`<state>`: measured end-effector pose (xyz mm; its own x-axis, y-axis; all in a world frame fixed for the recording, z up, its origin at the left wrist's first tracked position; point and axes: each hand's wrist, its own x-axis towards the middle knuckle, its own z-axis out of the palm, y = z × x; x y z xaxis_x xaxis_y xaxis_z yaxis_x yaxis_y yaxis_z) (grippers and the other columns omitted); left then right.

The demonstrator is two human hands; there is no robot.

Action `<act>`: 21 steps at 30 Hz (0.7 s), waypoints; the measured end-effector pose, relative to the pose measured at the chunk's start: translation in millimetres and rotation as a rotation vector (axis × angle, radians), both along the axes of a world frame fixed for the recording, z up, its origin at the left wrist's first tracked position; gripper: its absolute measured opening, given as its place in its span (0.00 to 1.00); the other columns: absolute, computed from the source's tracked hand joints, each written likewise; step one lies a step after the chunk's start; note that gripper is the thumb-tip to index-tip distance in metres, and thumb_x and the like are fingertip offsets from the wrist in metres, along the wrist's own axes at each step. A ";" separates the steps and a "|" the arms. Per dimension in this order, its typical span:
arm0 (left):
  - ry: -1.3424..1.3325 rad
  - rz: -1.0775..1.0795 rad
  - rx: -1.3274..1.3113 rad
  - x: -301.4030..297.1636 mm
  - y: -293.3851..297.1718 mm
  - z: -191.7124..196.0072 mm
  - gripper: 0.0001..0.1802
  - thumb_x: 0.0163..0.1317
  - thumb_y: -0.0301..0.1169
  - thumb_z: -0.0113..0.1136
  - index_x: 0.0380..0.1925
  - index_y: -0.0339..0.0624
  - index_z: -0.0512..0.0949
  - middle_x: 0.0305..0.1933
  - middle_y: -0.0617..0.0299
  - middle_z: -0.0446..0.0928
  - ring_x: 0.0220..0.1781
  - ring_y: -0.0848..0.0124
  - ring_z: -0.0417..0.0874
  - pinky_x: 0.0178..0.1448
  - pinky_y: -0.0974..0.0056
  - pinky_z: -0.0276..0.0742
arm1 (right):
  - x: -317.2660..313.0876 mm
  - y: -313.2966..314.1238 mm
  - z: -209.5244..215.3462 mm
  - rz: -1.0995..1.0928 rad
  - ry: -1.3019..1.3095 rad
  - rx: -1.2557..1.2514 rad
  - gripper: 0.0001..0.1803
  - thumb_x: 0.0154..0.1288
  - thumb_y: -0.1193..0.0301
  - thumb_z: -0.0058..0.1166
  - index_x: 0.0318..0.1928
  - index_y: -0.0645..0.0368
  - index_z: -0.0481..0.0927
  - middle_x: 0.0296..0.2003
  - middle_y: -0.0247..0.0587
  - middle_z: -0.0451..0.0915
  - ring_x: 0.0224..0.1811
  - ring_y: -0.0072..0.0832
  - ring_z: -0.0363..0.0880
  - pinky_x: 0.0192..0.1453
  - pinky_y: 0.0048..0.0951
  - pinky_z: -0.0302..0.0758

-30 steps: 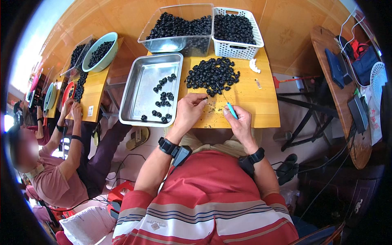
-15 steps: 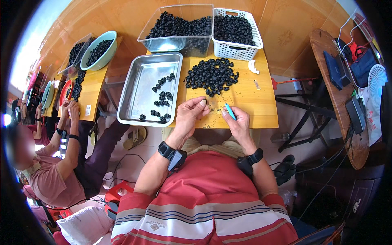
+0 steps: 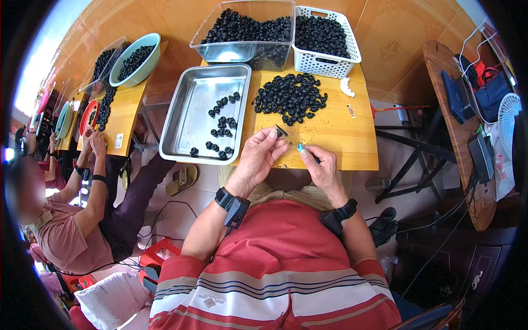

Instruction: Using a knife to trim excess material or flash from small black molded parts at a workstation.

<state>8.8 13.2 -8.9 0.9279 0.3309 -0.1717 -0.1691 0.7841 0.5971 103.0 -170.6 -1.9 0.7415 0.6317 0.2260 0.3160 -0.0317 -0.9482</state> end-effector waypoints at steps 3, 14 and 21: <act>-0.011 -0.012 -0.021 -0.7 -2.1 2.9 0.07 0.75 0.29 0.57 0.48 0.40 0.80 0.42 0.63 0.84 0.44 0.74 0.87 0.54 0.65 0.89 | -2.9 1.7 4.4 0.010 -0.052 0.011 0.19 0.73 0.61 0.61 0.45 0.70 0.85 0.28 0.42 0.83 0.30 0.22 0.77 0.33 0.28 0.73; -0.041 -0.015 -0.050 -3.3 -1.1 -0.6 0.08 0.76 0.28 0.56 0.49 0.39 0.80 0.41 0.64 0.84 0.43 0.74 0.87 0.54 0.64 0.89 | -2.3 2.6 7.0 0.031 -0.101 -0.015 0.17 0.72 0.63 0.63 0.45 0.68 0.86 0.29 0.44 0.83 0.29 0.25 0.78 0.34 0.28 0.73; -0.047 -0.025 -0.065 -2.5 -1.5 2.1 0.08 0.76 0.29 0.56 0.48 0.39 0.80 0.41 0.64 0.84 0.43 0.75 0.87 0.53 0.65 0.89 | -0.6 4.1 4.8 0.026 -0.078 0.030 0.17 0.72 0.63 0.63 0.45 0.68 0.87 0.30 0.45 0.84 0.30 0.26 0.80 0.34 0.28 0.74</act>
<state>6.4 11.7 -6.8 0.9432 0.2971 -0.1485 -0.1754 0.8253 0.5368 102.5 -166.6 2.9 0.7045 0.6427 0.3012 0.3890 0.0053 -0.9212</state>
